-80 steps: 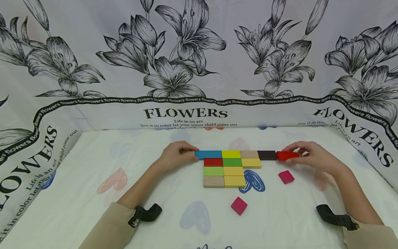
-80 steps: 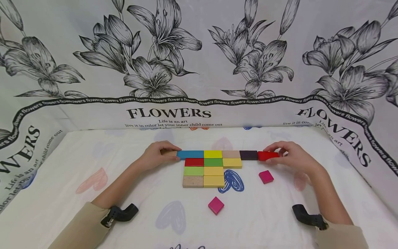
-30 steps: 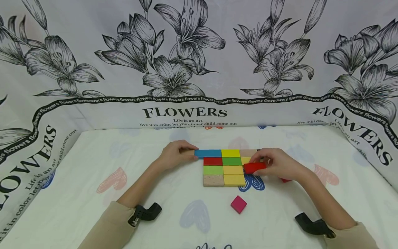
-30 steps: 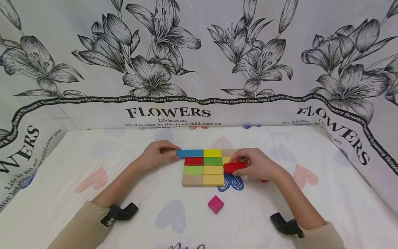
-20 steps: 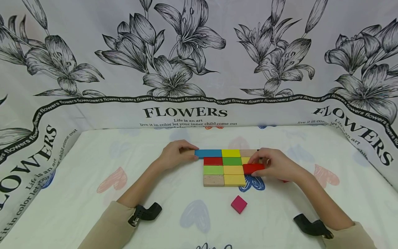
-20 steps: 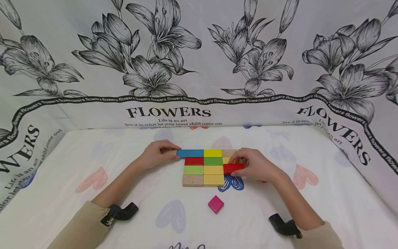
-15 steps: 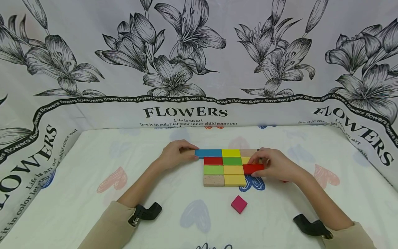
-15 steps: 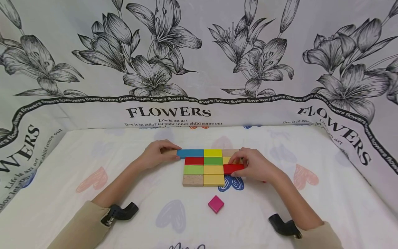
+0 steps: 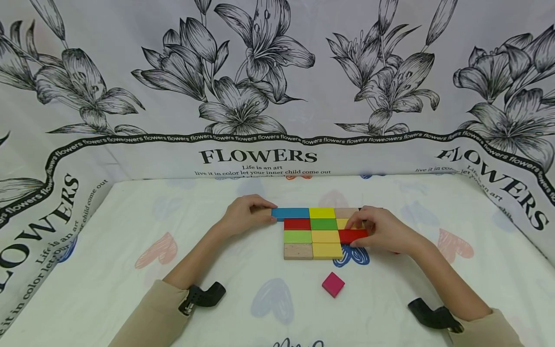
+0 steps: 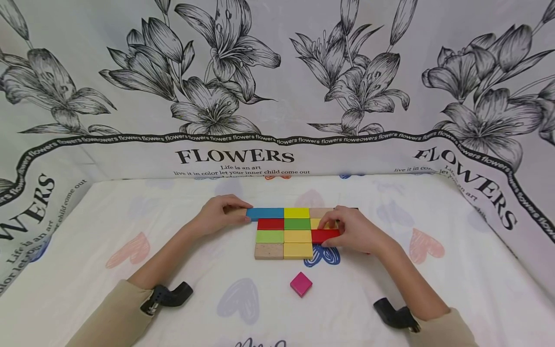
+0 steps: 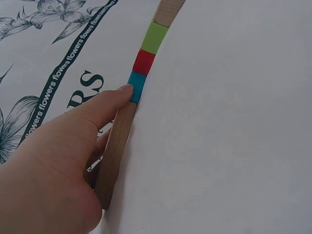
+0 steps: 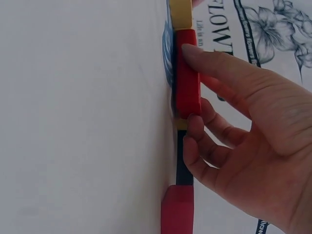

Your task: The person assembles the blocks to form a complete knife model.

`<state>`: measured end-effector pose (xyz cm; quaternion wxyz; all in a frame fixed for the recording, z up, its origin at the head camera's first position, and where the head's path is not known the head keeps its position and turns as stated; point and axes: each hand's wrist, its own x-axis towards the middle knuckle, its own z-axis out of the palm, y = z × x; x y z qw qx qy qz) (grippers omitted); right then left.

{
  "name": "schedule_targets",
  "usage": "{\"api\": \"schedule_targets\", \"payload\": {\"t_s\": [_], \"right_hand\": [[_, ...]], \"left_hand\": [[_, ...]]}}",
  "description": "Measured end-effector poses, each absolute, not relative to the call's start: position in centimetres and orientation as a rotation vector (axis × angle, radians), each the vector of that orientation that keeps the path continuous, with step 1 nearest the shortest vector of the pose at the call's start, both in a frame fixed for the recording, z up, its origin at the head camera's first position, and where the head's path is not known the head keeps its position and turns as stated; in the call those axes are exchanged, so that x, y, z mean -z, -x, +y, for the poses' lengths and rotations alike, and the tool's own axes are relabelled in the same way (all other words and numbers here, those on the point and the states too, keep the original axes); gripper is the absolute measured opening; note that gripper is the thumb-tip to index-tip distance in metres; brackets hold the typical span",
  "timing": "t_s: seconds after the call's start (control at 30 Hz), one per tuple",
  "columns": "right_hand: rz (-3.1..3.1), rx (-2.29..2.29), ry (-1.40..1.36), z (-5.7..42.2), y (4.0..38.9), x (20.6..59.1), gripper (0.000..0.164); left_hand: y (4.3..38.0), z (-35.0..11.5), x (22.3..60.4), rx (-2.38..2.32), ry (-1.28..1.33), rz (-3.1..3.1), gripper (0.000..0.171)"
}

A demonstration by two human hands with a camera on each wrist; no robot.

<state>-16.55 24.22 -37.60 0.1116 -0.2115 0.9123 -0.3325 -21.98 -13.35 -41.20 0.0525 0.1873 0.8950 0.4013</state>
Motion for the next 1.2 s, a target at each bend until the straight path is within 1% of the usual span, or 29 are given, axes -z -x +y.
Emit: {"api": "schedule_targets", "payload": {"t_s": [0.2, 0.57, 1.0, 1.2], "right_hand": [[2.681, 0.968, 0.629, 24.1, 16.7, 37.7, 0.033], [2.659, 0.978, 0.617, 24.3, 16.8, 37.3, 0.037], [2.620, 1.041, 0.625, 27.3, 16.2, 35.7, 0.034], [2.635, 1.041, 0.549, 29.2, 15.5, 35.9, 0.031]], "left_hand": [[21.9, -13.4, 41.1, -1.227, -0.554, 2.719, 0.034], [22.0, -13.5, 41.2, -1.224, -0.560, 2.717, 0.034], [21.9, -13.4, 41.2, -1.214, -0.574, 2.718, 0.034], [21.9, -13.4, 41.2, -1.208, -0.575, 2.721, 0.034]]}}
